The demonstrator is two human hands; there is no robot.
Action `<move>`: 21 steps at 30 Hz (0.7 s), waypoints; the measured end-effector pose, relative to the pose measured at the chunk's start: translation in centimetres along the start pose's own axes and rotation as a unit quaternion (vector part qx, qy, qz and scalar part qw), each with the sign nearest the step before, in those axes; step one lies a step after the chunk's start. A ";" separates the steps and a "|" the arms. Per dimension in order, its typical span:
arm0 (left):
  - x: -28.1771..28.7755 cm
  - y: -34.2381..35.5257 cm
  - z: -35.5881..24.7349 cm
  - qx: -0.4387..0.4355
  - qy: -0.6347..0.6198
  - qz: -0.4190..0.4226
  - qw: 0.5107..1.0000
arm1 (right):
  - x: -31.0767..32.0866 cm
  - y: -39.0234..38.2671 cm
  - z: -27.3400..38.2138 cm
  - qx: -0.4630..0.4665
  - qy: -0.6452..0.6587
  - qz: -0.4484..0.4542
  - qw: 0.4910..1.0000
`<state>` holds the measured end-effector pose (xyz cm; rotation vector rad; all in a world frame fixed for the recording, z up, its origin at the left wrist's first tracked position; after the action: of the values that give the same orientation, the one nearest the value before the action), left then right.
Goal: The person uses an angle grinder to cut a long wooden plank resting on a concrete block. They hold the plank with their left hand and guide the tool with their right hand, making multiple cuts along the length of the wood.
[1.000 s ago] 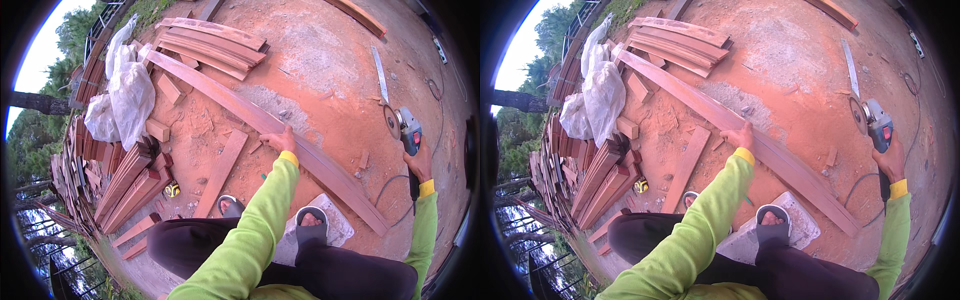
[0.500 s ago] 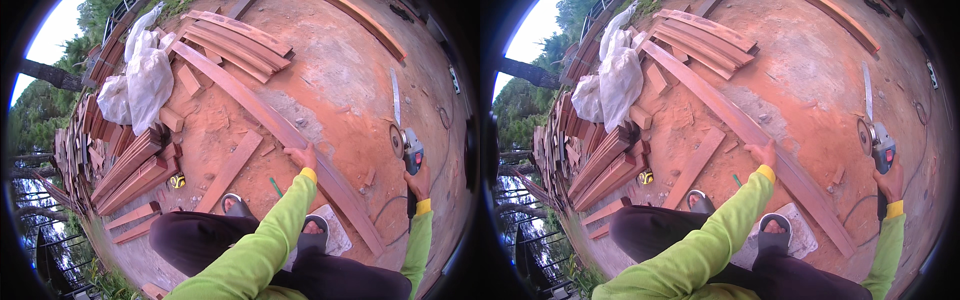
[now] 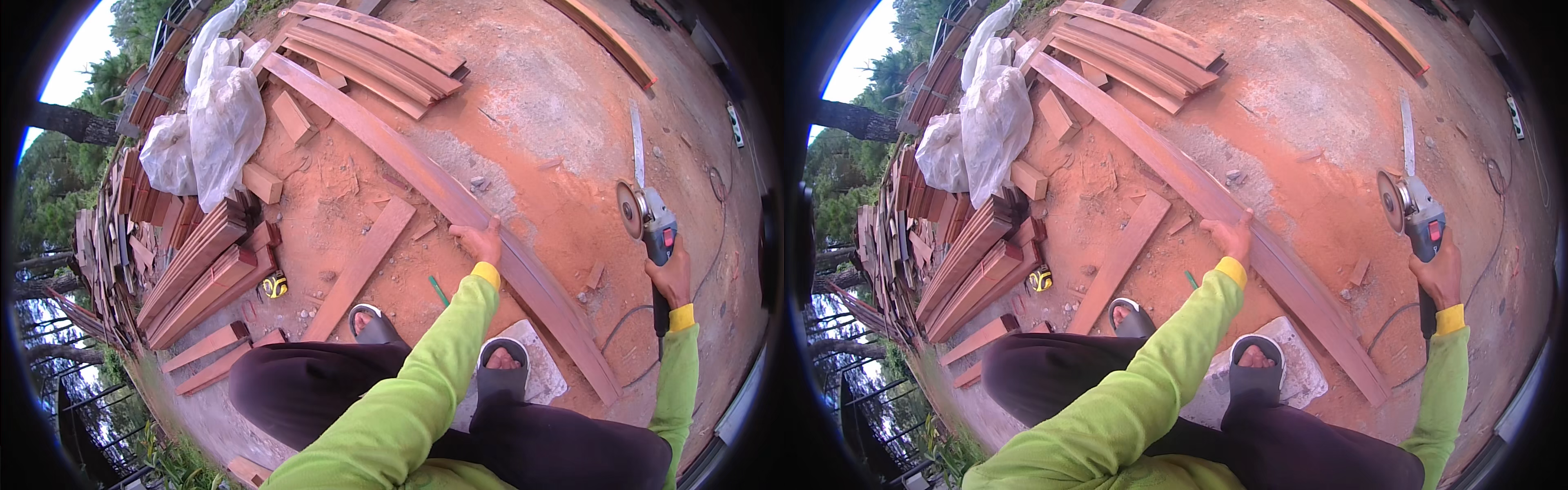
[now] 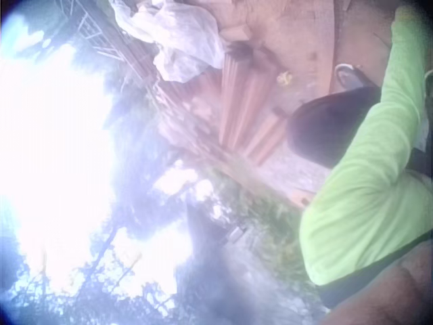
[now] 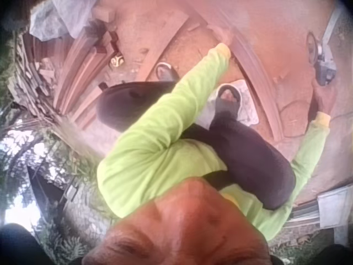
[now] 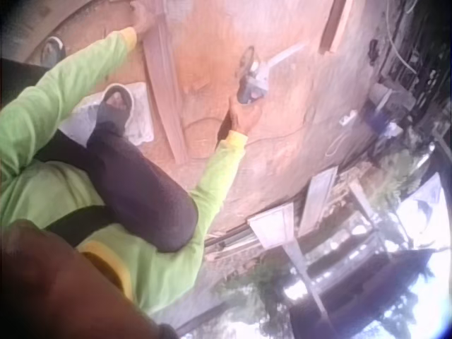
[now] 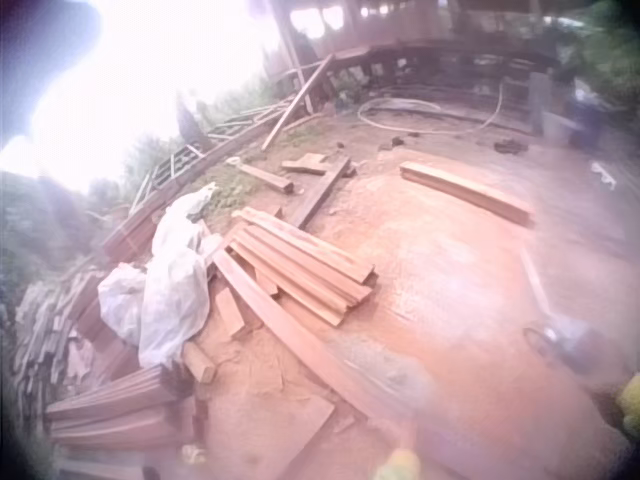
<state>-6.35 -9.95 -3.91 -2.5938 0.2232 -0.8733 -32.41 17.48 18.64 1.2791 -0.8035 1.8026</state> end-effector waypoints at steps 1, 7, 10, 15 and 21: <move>0.6 0.0 -0.3 -0.016 -0.014 0.009 1.000 | 0.0 0.1 -0.2 -0.009 -0.002 0.002 1.000; 4.1 7.2 1.5 -0.001 -0.199 0.198 0.960 | -0.6 0.2 -0.6 -0.018 -0.016 0.019 1.000; 7.5 9.9 -1.1 0.040 -0.184 0.313 0.931 | -0.9 0.2 1.8 -0.008 0.003 0.035 0.999; 8.2 11.9 -3.2 0.037 -0.180 0.382 0.906 | -2.2 0.6 3.9 0.026 0.022 0.054 0.998; 7.8 11.4 -3.5 0.047 -0.165 0.327 0.929 | -4.4 0.7 7.4 0.041 0.047 0.104 0.993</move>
<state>-2.56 -23.50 -1.82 -2.2816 0.8580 -0.1996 -28.67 9.99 16.57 1.1867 -0.8438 2.0649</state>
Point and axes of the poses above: each hand's wrist, its own y-axis towards the middle knuckle, its own x-axis out of the back of the hand, z = x × y, the point moved 6 cm from there along y, towards the middle knuckle, and after that the axes turned 3 degrees about -x, right-handed, at the moved point
